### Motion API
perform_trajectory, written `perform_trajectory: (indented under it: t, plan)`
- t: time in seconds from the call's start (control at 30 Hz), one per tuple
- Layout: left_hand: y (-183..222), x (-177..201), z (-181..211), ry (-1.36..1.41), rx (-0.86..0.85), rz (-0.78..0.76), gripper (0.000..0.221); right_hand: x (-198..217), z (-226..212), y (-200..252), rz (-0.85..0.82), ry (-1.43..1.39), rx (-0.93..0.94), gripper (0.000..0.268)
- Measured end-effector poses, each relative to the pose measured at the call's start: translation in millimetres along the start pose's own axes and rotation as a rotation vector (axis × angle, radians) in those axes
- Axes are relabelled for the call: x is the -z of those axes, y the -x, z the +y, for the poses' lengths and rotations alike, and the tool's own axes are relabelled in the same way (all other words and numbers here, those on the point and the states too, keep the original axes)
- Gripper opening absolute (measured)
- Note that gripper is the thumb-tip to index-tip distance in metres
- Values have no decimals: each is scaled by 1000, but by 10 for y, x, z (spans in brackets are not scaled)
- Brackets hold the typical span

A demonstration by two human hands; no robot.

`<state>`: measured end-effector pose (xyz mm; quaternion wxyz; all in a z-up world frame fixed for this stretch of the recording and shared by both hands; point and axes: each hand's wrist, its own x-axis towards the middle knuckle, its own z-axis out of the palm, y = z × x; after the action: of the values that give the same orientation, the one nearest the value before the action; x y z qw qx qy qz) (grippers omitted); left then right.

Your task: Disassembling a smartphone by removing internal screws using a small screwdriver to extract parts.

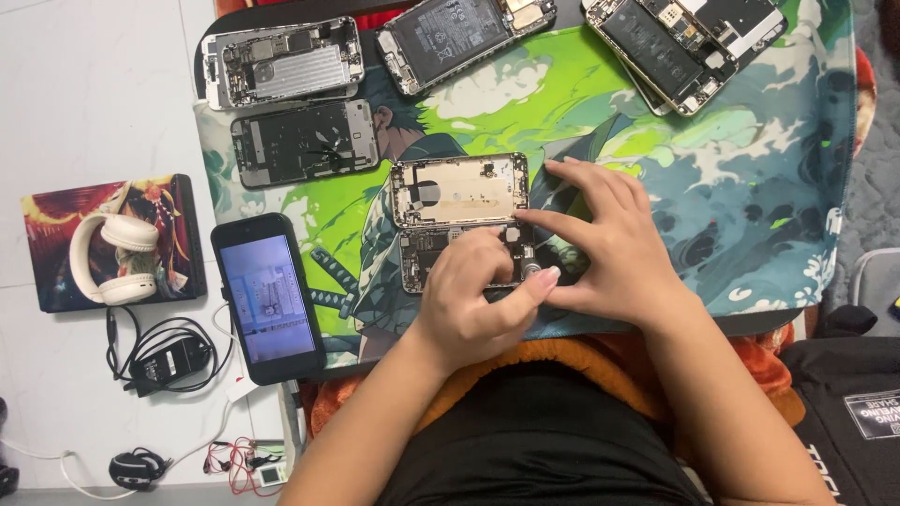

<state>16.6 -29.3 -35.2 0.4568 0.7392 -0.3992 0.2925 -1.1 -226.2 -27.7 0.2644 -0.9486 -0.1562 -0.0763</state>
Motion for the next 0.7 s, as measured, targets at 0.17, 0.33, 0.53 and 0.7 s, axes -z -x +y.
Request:
perform_trajectory:
  t: [0.17, 0.33, 0.53, 0.7]
  plan:
    - [-46, 36, 32, 10, 3, -41, 46, -2, 10, 6, -3, 5, -1, 65]
    - [29, 20, 18, -48, 27, -22, 57, -5, 10, 6, -3, -11, -4, 67]
    - [23, 114, 18, -45, 47, -16, 62, 45, -37, -29, -1, 10, 0, 70]
    - [-127, 265, 111, 3, 190, -271, 51, 145, -119, -78, 12, -63, 59, 66]
